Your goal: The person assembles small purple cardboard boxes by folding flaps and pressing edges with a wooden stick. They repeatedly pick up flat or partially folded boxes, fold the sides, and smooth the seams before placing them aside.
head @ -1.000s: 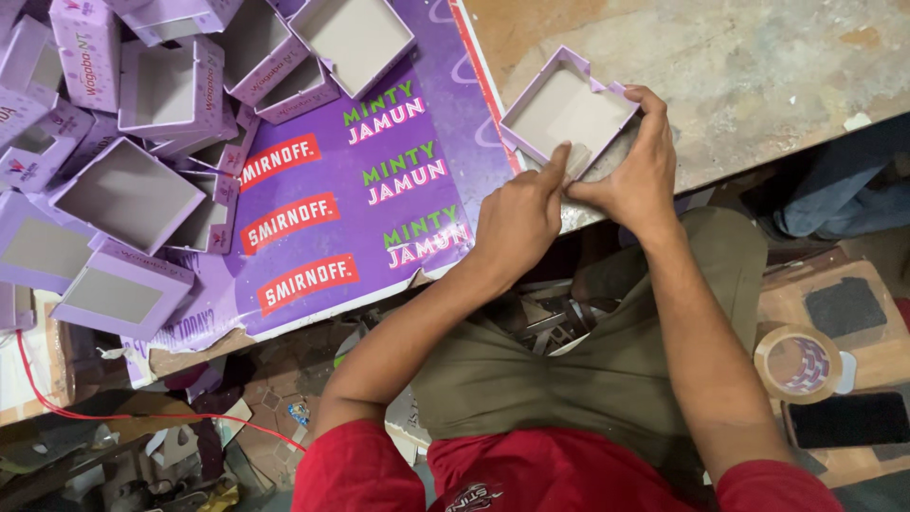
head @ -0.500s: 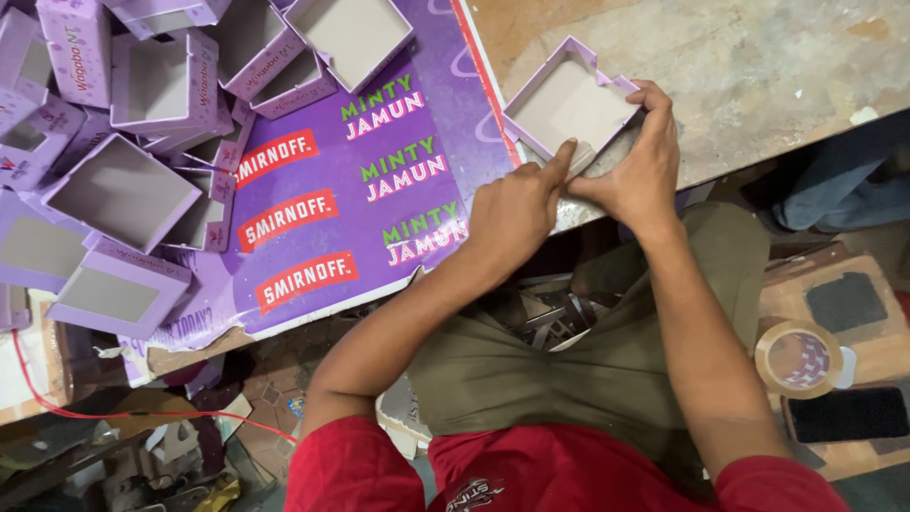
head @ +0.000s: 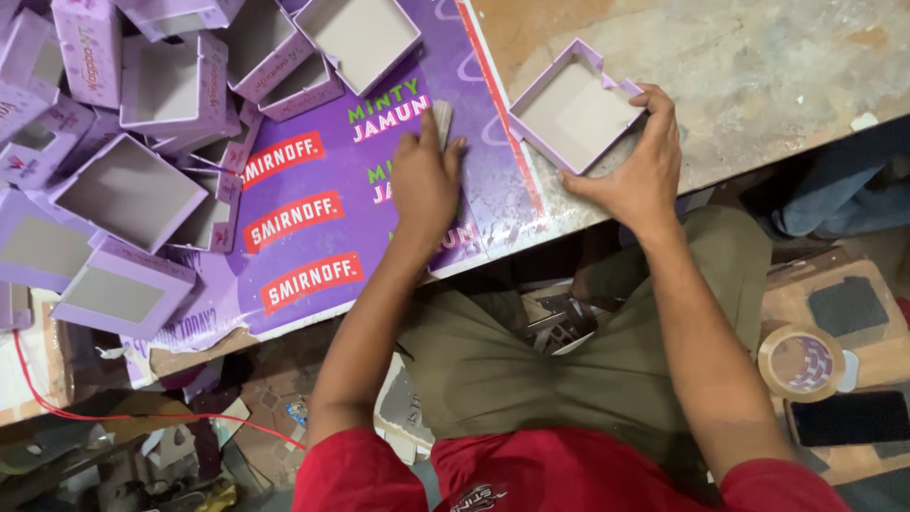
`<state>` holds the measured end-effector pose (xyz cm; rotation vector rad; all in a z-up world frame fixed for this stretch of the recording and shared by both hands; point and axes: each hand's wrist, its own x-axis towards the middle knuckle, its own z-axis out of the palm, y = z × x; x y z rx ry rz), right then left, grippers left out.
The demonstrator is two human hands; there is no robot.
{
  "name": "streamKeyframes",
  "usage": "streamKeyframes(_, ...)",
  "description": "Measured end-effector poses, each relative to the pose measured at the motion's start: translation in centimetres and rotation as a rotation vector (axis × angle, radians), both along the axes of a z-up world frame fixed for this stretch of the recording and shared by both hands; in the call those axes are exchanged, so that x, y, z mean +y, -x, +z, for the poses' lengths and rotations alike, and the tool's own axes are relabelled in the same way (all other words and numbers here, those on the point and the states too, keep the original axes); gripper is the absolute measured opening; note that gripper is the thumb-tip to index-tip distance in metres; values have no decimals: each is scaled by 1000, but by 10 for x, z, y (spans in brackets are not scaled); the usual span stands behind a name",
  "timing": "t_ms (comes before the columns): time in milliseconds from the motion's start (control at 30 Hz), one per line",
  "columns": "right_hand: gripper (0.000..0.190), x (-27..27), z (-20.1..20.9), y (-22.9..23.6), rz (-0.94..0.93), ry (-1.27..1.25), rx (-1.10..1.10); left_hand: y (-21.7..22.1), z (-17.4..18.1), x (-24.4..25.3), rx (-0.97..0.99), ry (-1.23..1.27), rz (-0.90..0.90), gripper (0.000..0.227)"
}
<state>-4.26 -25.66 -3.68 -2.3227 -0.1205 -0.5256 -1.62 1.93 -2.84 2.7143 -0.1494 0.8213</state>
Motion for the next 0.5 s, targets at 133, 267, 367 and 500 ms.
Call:
streamKeyframes(133, 109, -3, -2, -4, 27, -105, -49, -5, 14, -28, -221, 135, -238, 57)
streamKeyframes(267, 100, -7, -14, -1, 67, -123, -239, -15, 21, -53, 456, 858, -450, 67)
streamKeyframes(367, 109, -11, -19, 1, 116, -194, -264, -25, 16, -63, 627, 1143, -563, 71)
streamKeyframes(500, 138, -14, -19, 1, 217, -196, -321, -27, 9, -51, 563, 1284, -591, 66)
